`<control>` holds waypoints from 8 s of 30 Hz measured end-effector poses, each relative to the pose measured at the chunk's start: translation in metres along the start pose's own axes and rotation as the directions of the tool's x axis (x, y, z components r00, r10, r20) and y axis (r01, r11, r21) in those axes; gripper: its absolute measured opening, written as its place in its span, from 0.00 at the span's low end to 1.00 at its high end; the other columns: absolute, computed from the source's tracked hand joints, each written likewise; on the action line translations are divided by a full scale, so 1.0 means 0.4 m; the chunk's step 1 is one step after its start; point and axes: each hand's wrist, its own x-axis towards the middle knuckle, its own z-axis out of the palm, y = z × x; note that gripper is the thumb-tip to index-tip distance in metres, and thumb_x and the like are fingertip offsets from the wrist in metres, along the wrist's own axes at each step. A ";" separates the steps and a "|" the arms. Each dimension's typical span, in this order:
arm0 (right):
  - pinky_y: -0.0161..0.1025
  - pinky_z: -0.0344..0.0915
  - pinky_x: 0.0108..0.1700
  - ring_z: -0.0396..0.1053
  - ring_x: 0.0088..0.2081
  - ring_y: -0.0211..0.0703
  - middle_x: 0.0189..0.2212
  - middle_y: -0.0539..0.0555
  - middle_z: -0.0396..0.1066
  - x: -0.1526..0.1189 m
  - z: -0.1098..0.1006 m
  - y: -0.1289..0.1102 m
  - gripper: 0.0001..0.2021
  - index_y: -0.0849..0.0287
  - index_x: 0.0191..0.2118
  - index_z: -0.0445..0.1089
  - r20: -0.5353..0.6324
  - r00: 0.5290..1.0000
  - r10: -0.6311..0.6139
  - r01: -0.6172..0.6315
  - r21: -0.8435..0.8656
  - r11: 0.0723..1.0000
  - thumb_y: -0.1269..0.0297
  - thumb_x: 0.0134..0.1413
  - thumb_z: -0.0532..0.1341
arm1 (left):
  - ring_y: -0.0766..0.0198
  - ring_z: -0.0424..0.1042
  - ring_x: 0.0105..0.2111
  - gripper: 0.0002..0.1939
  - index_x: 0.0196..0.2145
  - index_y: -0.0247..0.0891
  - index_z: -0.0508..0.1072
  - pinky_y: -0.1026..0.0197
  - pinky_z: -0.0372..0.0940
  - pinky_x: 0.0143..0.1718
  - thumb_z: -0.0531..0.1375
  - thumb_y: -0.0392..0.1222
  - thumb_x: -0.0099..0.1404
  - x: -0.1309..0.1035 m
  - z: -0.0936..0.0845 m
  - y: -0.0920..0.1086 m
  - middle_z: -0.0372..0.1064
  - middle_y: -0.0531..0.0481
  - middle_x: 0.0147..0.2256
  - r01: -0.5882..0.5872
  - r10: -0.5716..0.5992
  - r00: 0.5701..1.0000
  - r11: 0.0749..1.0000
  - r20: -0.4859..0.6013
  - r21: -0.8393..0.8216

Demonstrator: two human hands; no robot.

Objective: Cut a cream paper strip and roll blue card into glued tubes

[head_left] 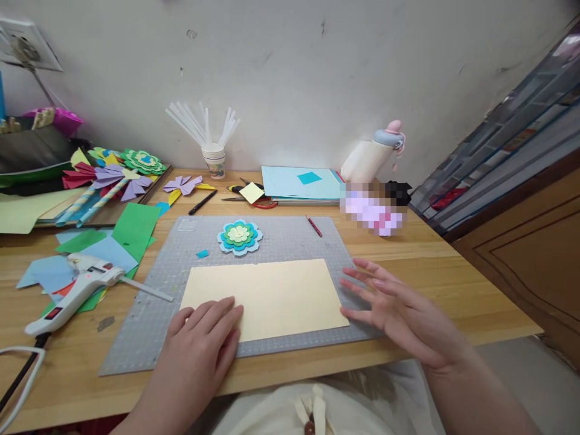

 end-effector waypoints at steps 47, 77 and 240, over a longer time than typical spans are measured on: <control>0.33 0.57 0.19 0.61 0.19 0.32 0.32 0.54 0.70 0.002 -0.016 0.128 0.25 0.60 0.53 0.63 -0.091 0.989 -0.120 0.051 -0.546 0.836 0.50 0.53 0.60 | 0.64 0.69 0.42 0.10 0.40 0.42 0.73 0.60 0.53 0.46 0.51 0.40 0.70 -0.015 -0.001 0.048 0.75 0.55 0.37 -0.141 0.093 0.971 0.967 -0.219 -0.212; 0.41 0.56 0.40 0.63 0.37 0.42 0.33 0.50 0.68 0.015 0.165 0.181 0.03 0.57 0.32 0.71 0.544 0.775 -0.321 0.584 -0.811 0.035 0.70 0.57 0.61 | 0.62 0.66 0.34 0.10 0.30 0.42 0.72 0.55 0.53 0.40 0.54 0.41 0.66 0.059 -0.008 0.078 0.69 0.53 0.31 0.157 -0.085 0.967 0.940 0.239 -0.301; 0.46 0.53 0.43 0.65 0.42 0.49 0.38 0.54 0.68 0.023 0.004 0.104 0.03 0.56 0.31 0.67 0.088 0.827 -0.556 0.102 -0.995 -0.005 0.65 0.53 0.57 | 0.58 0.67 0.38 0.33 0.63 0.46 0.54 0.54 0.57 0.41 0.53 0.34 0.60 0.164 -0.018 0.163 0.68 0.48 0.42 -0.329 0.334 0.782 0.938 0.526 -0.107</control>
